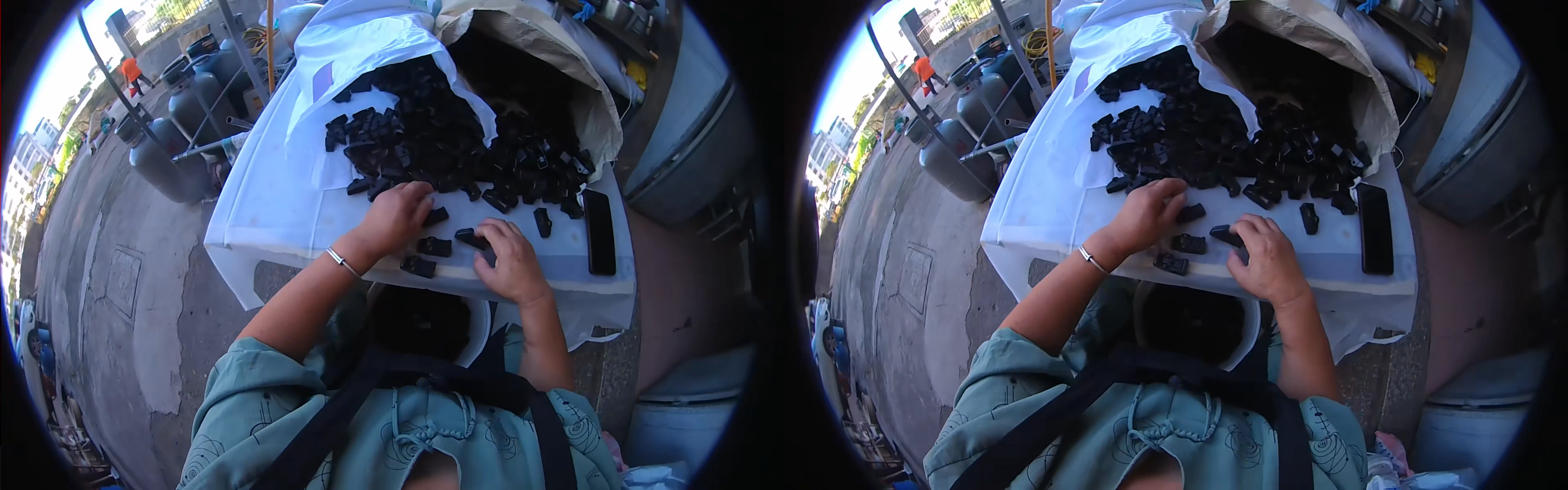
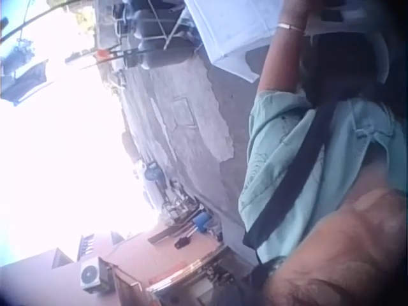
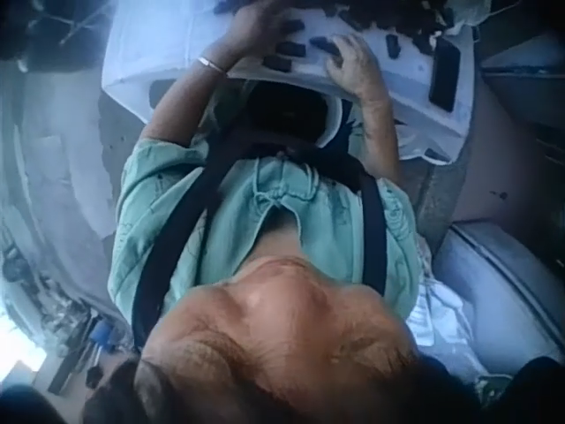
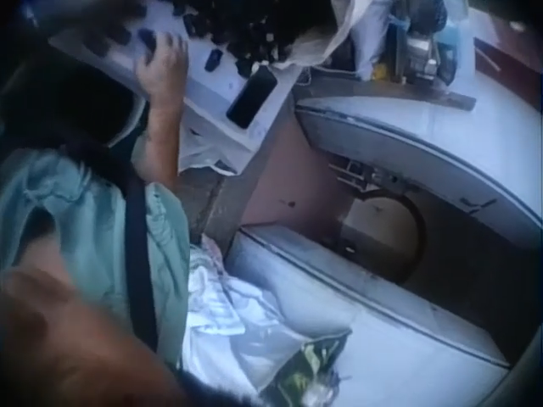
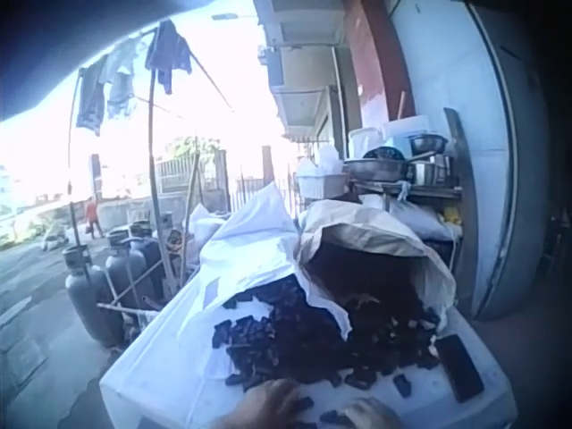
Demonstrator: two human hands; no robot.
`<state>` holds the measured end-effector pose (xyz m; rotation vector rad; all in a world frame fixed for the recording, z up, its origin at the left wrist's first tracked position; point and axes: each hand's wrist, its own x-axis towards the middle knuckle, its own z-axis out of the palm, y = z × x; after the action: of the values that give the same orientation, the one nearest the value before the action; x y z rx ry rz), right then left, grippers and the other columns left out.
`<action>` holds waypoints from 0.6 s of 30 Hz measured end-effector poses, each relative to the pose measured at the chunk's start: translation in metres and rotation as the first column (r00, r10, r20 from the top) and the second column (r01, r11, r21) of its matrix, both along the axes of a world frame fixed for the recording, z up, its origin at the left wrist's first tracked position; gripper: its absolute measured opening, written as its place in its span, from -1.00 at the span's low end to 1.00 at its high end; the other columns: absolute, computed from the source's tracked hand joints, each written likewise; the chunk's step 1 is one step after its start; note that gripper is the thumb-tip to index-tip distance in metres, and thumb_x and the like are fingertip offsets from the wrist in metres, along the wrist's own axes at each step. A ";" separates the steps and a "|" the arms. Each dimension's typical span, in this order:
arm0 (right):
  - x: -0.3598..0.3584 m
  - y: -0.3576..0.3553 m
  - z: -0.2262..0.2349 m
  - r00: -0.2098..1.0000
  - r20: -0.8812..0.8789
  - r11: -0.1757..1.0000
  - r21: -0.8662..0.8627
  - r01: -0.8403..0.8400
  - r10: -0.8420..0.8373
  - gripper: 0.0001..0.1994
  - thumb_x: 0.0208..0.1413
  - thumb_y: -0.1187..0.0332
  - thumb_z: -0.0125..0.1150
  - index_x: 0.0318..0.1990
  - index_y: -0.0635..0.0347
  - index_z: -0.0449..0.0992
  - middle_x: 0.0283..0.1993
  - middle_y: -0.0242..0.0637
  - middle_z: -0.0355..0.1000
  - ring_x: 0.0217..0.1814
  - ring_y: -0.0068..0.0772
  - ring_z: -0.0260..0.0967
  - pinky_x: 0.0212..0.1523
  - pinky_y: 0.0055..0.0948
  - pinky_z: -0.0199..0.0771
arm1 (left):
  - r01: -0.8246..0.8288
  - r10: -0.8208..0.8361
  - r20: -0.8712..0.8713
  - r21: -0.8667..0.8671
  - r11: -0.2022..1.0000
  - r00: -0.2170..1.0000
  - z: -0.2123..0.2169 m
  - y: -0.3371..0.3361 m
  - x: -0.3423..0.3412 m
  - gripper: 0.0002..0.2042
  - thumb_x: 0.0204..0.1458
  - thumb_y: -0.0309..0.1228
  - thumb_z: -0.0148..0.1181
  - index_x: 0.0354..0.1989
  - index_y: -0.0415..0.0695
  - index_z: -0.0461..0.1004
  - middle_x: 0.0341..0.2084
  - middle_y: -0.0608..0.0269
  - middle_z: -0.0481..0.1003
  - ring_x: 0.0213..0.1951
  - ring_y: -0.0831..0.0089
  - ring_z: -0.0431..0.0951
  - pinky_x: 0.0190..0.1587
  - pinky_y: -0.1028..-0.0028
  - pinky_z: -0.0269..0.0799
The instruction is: Sorting and inspecting small black plastic components from a large bag on a workspace.
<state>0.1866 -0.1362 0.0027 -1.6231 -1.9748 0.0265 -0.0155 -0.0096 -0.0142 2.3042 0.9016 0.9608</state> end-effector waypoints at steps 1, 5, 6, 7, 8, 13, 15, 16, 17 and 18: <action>0.001 -0.003 0.001 0.995 -0.063 0.996 0.045 -0.073 0.076 -0.82 -0.02 0.53 0.21 -0.22 0.25 0.43 -0.10 -0.07 0.42 -0.14 -0.02 0.43 -0.09 -0.24 0.46 | 0.026 -0.026 0.003 -0.004 1.000 1.000 0.006 -0.004 0.001 -0.69 0.01 -0.43 0.20 -0.05 -0.19 0.46 -0.30 -0.01 0.54 -0.33 0.14 0.57 -0.26 0.30 0.50; 0.007 0.000 -0.006 0.998 -0.060 0.998 -0.052 -0.037 0.034 -0.80 -0.03 0.52 0.24 -0.21 0.24 0.44 -0.13 -0.11 0.45 -0.11 -0.07 0.44 -0.06 -0.26 0.46 | 0.162 -0.164 -0.133 -0.027 0.986 0.977 0.009 -0.007 0.005 -0.56 -0.11 -0.44 0.34 0.01 -0.18 0.43 -0.27 0.11 0.58 -0.44 0.29 0.56 -0.31 0.42 0.50; 0.001 0.001 -0.004 0.968 -0.252 0.998 -0.059 0.001 -0.016 -0.79 -0.03 0.52 0.25 -0.19 0.24 0.47 -0.14 -0.12 0.47 -0.10 -0.09 0.44 -0.06 -0.26 0.46 | 0.176 -0.188 -0.152 -0.091 0.980 0.970 0.007 -0.006 0.005 -0.50 -0.14 -0.45 0.38 0.04 -0.18 0.41 -0.28 0.14 0.59 -0.47 0.30 0.55 -0.32 0.44 0.50; -0.003 0.002 -0.002 0.899 -0.433 0.996 -0.074 0.042 -0.070 -0.78 -0.03 0.52 0.27 -0.17 0.24 0.49 -0.15 -0.13 0.48 -0.08 -0.10 0.44 -0.05 -0.26 0.46 | 0.184 -0.196 -0.148 -0.092 0.979 0.969 0.009 -0.008 0.006 -0.50 -0.14 -0.45 0.38 0.04 -0.18 0.41 -0.28 0.14 0.59 -0.47 0.30 0.55 -0.32 0.44 0.50; -0.006 0.005 -0.004 0.900 -0.430 0.996 -0.076 0.049 -0.077 -0.78 -0.03 0.52 0.27 -0.17 0.24 0.49 -0.15 -0.13 0.48 -0.08 -0.10 0.44 -0.05 -0.26 0.46 | 0.222 -0.241 -0.138 -0.139 0.965 0.961 0.011 -0.011 0.005 -0.47 -0.15 -0.47 0.37 0.07 -0.17 0.37 -0.30 0.14 0.59 -0.47 0.30 0.56 -0.31 0.44 0.50; -0.022 0.023 -0.019 0.952 -0.216 0.965 0.197 -0.174 0.216 -0.74 0.00 0.49 0.23 -0.10 0.13 0.56 -0.12 -0.24 0.50 -0.08 -0.16 0.43 -0.04 -0.28 0.40 | 0.278 -0.296 -0.071 -0.198 0.940 0.952 0.009 -0.018 0.000 -0.40 -0.16 -0.51 0.37 0.14 -0.15 0.30 -0.35 0.11 0.59 -0.42 0.29 0.58 -0.28 0.43 0.51; -0.026 0.022 -0.016 0.949 -0.214 0.966 0.162 -0.201 0.233 -0.74 0.00 0.48 0.23 -0.10 0.11 0.57 -0.12 -0.24 0.50 -0.09 -0.17 0.43 -0.03 -0.28 0.38 | 0.279 -0.294 -0.056 -0.187 0.942 0.954 0.007 -0.018 -0.003 -0.41 -0.16 -0.52 0.37 0.11 -0.17 0.31 -0.36 0.08 0.58 -0.38 0.29 0.60 -0.25 0.42 0.51; -0.027 0.018 -0.013 0.970 -0.123 0.969 0.163 -0.188 0.209 -0.74 0.00 0.48 0.22 -0.10 0.10 0.57 -0.12 -0.25 0.50 -0.10 -0.19 0.42 -0.05 -0.28 0.37 | 0.274 -0.289 -0.056 -0.189 0.943 0.956 0.006 -0.019 -0.003 -0.41 -0.16 -0.52 0.37 0.11 -0.17 0.31 -0.36 0.08 0.58 -0.38 0.29 0.60 -0.25 0.42 0.51; -0.027 0.015 -0.012 0.983 -0.030 0.970 0.166 -0.176 0.183 -0.73 -0.01 0.48 0.22 -0.10 0.10 0.58 -0.12 -0.26 0.50 -0.11 -0.21 0.42 -0.06 -0.28 0.36 | 0.275 -0.285 -0.043 -0.163 0.948 0.957 0.006 -0.020 -0.002 -0.44 -0.17 -0.51 0.38 0.08 -0.17 0.34 -0.39 0.10 0.57 -0.39 0.31 0.59 -0.27 0.43 0.51; -0.028 0.013 -0.014 0.982 -0.031 0.970 0.164 -0.181 0.189 -0.73 -0.01 0.48 0.22 -0.10 0.10 0.58 -0.12 -0.26 0.50 -0.11 -0.21 0.42 -0.06 -0.28 0.36 | 0.275 -0.282 -0.031 -0.137 0.951 0.959 0.005 -0.021 -0.002 -0.47 -0.18 -0.51 0.39 0.05 -0.17 0.37 -0.41 0.12 0.56 -0.40 0.32 0.58 -0.29 0.44 0.50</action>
<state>0.1590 -0.1237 -0.0111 -1.3220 -2.0312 -0.0231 -0.0179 -0.0310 -0.0088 2.2734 0.6153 0.7044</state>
